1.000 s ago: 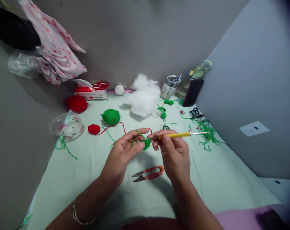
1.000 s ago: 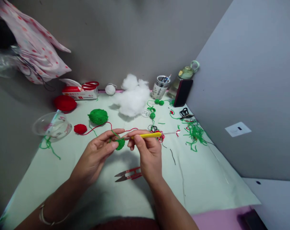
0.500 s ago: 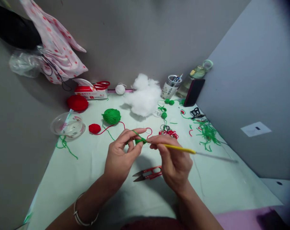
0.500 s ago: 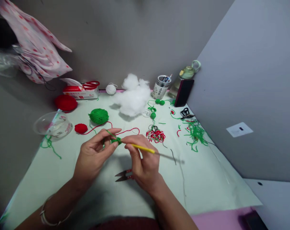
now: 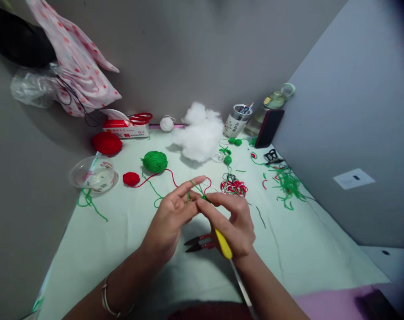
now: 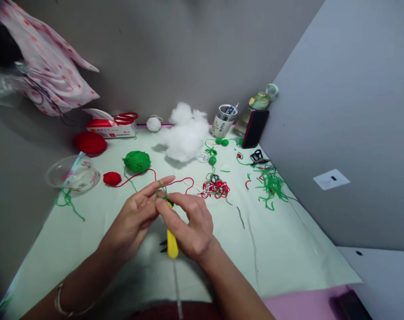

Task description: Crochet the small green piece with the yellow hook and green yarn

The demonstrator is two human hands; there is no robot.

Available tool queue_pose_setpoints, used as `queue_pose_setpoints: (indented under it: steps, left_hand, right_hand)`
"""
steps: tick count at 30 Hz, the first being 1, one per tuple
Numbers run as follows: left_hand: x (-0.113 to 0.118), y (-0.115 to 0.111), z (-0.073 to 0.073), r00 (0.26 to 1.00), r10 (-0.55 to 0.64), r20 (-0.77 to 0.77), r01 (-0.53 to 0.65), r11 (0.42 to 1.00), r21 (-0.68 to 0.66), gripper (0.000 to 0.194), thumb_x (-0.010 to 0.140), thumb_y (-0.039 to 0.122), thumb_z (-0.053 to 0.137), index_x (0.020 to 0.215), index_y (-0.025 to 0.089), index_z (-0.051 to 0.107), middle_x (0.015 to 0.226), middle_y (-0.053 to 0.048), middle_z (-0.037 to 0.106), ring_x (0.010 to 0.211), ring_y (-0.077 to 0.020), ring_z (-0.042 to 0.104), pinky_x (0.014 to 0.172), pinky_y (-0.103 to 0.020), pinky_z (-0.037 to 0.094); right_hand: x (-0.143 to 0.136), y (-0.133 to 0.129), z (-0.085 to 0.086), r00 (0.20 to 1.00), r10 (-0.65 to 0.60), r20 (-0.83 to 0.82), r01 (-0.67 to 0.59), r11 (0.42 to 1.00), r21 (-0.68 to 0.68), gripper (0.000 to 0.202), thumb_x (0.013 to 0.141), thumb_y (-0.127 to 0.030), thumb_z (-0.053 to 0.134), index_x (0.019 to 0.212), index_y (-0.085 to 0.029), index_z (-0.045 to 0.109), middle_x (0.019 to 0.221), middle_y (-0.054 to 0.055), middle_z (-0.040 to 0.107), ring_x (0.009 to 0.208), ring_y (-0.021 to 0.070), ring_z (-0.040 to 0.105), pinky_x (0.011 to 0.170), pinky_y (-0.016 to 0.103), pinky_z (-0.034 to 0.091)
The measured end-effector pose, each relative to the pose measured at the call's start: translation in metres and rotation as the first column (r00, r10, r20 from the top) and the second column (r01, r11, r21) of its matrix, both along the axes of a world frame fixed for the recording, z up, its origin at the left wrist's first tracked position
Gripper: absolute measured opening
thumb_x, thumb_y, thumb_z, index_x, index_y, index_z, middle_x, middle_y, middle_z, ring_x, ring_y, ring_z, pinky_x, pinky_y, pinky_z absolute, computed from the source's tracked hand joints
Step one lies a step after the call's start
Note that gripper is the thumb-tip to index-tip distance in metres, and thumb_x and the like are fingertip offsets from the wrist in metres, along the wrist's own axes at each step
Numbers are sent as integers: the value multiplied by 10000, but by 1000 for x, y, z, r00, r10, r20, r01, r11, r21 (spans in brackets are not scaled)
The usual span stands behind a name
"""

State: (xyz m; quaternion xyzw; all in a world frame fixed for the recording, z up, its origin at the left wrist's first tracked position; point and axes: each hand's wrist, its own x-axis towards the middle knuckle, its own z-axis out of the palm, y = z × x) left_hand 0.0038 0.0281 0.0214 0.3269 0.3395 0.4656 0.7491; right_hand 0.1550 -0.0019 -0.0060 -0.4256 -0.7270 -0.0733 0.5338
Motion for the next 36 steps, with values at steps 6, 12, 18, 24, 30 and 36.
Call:
queue_pose_setpoints:
  steps: [6, 12, 18, 24, 30, 36]
  left_hand:
    - [-9, 9, 4, 997, -4, 78, 9, 998, -61, 401, 781, 178, 884, 1176, 216, 821, 774, 37, 606, 555, -25, 360, 521, -155, 325]
    - [-1, 4, -5, 999, -21, -45, 24, 996, 83, 388, 846, 237, 853, 1228, 267, 790, 896, 3, 678, 908, -146, 617, 894, -271, 471]
    - [-5, 6, -4, 998, -69, -3, 69, 998, 9, 626, 812, 232, 882, 1403, 231, 676, 917, -16, 724, 947, -184, 628, 955, -328, 450]
    - [-10, 10, -2, 961, -247, 126, 257, 964, -72, 551, 769, 243, 904, 1301, 195, 768, 833, 6, 609, 729, -118, 489, 749, -270, 415]
    - [-2, 5, -4, 996, -90, 19, 89, 994, 62, 466, 777, 191, 889, 1228, 254, 788, 855, 0, 668, 853, -177, 623, 882, -324, 472]
    - [1, 1, -7, 995, 18, -99, -6, 992, 125, 367, 864, 269, 845, 1226, 264, 786, 869, 10, 666, 875, -157, 611, 878, -287, 473]
  right_hand:
    - [0, 5, 13, 754, 119, -645, -289, 943, -163, 228, 1045, -194, 577, 1040, -285, 786, 879, 36, 765, 749, 188, 656, 634, 346, 536]
    - [-2, 9, 13, 760, 145, -634, -373, 896, -241, 204, 1030, -209, 623, 1038, -292, 809, 955, 37, 789, 871, 185, 690, 731, 332, 562]
    - [2, 10, 12, 648, 160, -745, -491, 835, -248, 167, 1029, -276, 638, 996, -268, 801, 888, 25, 749, 762, 157, 675, 701, 314, 567]
    - [11, 18, 16, 382, 50, -923, -625, 749, -218, 204, 968, -382, 712, 857, -220, 769, 758, 9, 690, 601, 116, 603, 585, 258, 523]
    - [7, 15, 13, 516, 131, -846, -609, 751, -256, 109, 952, -343, 743, 921, -253, 795, 853, 31, 742, 751, 169, 662, 649, 306, 546]
    - [0, 8, 8, 721, 119, -683, -419, 859, -293, 203, 1019, -216, 645, 1091, -308, 810, 934, 21, 778, 724, 150, 659, 650, 312, 553]
